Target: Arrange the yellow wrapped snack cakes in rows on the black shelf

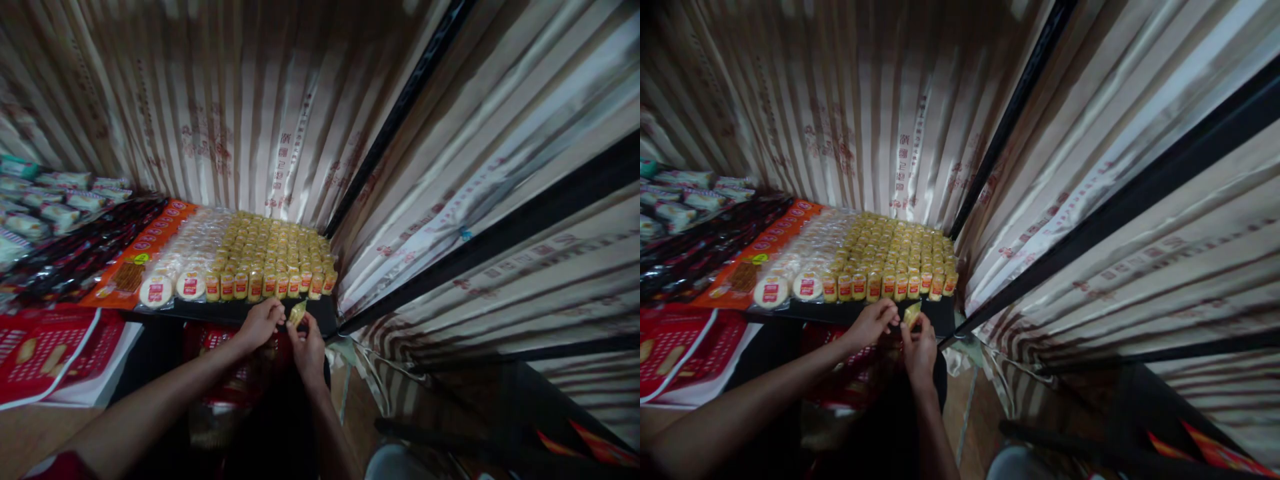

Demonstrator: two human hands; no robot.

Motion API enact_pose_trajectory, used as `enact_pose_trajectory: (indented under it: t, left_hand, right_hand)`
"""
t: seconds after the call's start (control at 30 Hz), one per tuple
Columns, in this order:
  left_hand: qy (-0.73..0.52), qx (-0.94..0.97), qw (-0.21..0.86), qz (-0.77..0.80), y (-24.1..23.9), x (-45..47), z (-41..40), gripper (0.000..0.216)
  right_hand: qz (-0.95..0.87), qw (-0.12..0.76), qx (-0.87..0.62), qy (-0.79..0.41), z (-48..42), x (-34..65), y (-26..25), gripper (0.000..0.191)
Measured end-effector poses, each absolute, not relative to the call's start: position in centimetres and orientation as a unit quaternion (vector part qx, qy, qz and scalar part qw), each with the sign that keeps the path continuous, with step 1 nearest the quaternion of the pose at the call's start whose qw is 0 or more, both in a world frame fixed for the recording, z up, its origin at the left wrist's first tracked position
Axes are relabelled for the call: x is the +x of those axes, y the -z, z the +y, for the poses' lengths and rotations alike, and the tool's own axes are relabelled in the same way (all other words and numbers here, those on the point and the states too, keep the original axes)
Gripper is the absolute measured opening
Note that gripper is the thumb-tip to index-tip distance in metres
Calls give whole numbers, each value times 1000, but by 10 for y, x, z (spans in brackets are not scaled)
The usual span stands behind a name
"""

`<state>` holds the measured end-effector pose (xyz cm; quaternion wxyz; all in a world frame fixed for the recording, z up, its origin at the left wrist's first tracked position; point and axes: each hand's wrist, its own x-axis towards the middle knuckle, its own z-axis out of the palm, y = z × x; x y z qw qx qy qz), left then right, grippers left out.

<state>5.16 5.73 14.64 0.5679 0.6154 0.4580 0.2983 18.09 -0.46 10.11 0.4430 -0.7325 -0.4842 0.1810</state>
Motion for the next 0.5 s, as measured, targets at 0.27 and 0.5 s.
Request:
enact_pose_trajectory:
  t: [0.27, 0.5]
  left_hand:
    - [-282, 699, 456, 473, -137, 89, 65, 20]
    - [-296, 742, 418, 432, -129, 103, 78, 27]
  right_hand:
    - [-456, 416, -786, -40, 43, 215, -93, 56]
    - [-469, 417, -779, -15, 61, 214, -83, 51]
